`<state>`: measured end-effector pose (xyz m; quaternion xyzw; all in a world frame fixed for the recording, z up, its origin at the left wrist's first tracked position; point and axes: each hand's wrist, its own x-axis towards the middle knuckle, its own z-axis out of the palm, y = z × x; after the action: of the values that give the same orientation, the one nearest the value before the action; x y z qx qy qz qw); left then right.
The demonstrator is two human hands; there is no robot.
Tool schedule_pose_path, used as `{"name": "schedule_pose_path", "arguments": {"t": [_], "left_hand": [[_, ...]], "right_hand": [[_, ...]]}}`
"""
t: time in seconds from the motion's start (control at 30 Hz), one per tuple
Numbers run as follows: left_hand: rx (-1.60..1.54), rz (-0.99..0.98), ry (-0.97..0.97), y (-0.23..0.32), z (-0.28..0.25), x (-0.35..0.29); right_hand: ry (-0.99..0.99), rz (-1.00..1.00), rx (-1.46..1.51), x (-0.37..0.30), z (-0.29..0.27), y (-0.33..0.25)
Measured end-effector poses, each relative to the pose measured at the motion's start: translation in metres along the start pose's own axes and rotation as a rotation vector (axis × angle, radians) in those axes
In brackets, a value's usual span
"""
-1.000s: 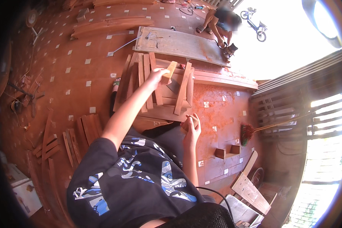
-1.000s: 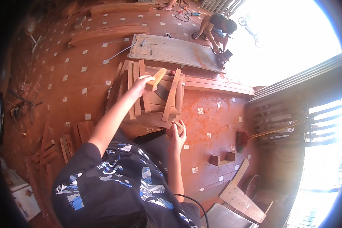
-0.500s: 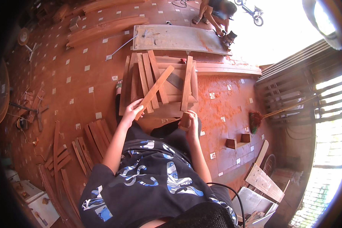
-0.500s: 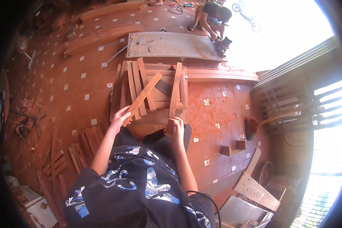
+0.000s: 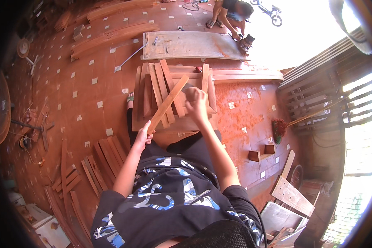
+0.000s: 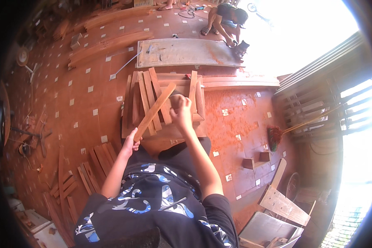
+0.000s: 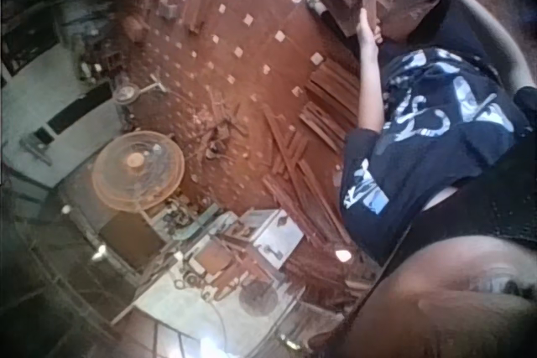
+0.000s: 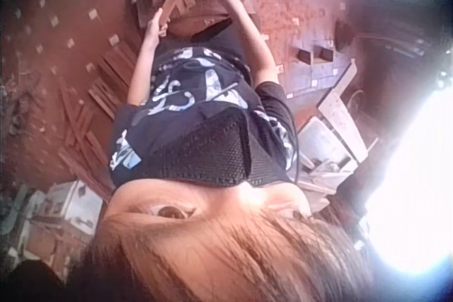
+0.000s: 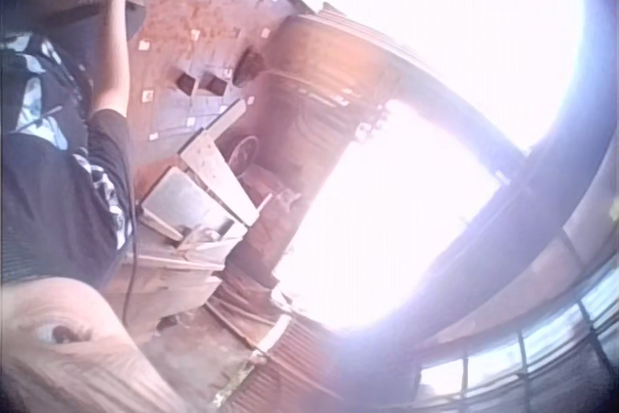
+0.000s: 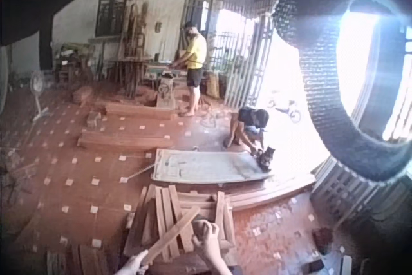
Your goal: The person sands the edges and surfaces of small wooden planks using a sanding block. They repeatedly flip and reposition each piece to smooth all sides, handling the planks one at a time.
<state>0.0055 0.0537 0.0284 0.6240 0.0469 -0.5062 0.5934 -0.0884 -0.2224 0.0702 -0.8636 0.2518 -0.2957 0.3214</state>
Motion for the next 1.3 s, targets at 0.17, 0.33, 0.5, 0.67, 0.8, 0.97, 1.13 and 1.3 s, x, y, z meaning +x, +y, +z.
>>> {"name": "schedule_pose_path", "arguments": {"t": [0.17,0.33,0.5,0.67,0.8,0.97,1.13,1.3], "left_hand": [[0.006,0.11,0.113,-0.002,0.007,0.005],[-0.051,0.188,0.176,-0.012,-0.007,0.017],[0.07,0.324,0.157,-0.014,0.0,0.007],[0.197,0.383,0.108,-0.014,-0.004,0.001],[0.234,0.449,0.198,-0.018,-0.004,0.005],[0.007,0.309,0.277,-0.031,-0.009,0.019],[-0.251,0.379,0.289,-0.044,-0.015,0.039],[0.026,0.514,0.466,-0.05,-0.024,0.05]], "right_hand": [[-0.072,0.002,-0.296,-0.027,0.053,-0.024],[-0.075,-0.198,-0.204,-0.057,0.057,-0.043],[0.136,-0.175,-0.063,-0.026,0.043,-0.048],[0.053,-0.176,-0.271,0.004,0.038,-0.031],[0.137,-0.212,-0.263,-0.032,0.049,-0.035],[-0.125,-0.329,-0.095,-0.072,0.054,-0.081],[-0.289,-0.451,0.023,-0.1,0.064,-0.108],[-0.151,-0.3,-0.142,-0.055,0.051,-0.094]]}}
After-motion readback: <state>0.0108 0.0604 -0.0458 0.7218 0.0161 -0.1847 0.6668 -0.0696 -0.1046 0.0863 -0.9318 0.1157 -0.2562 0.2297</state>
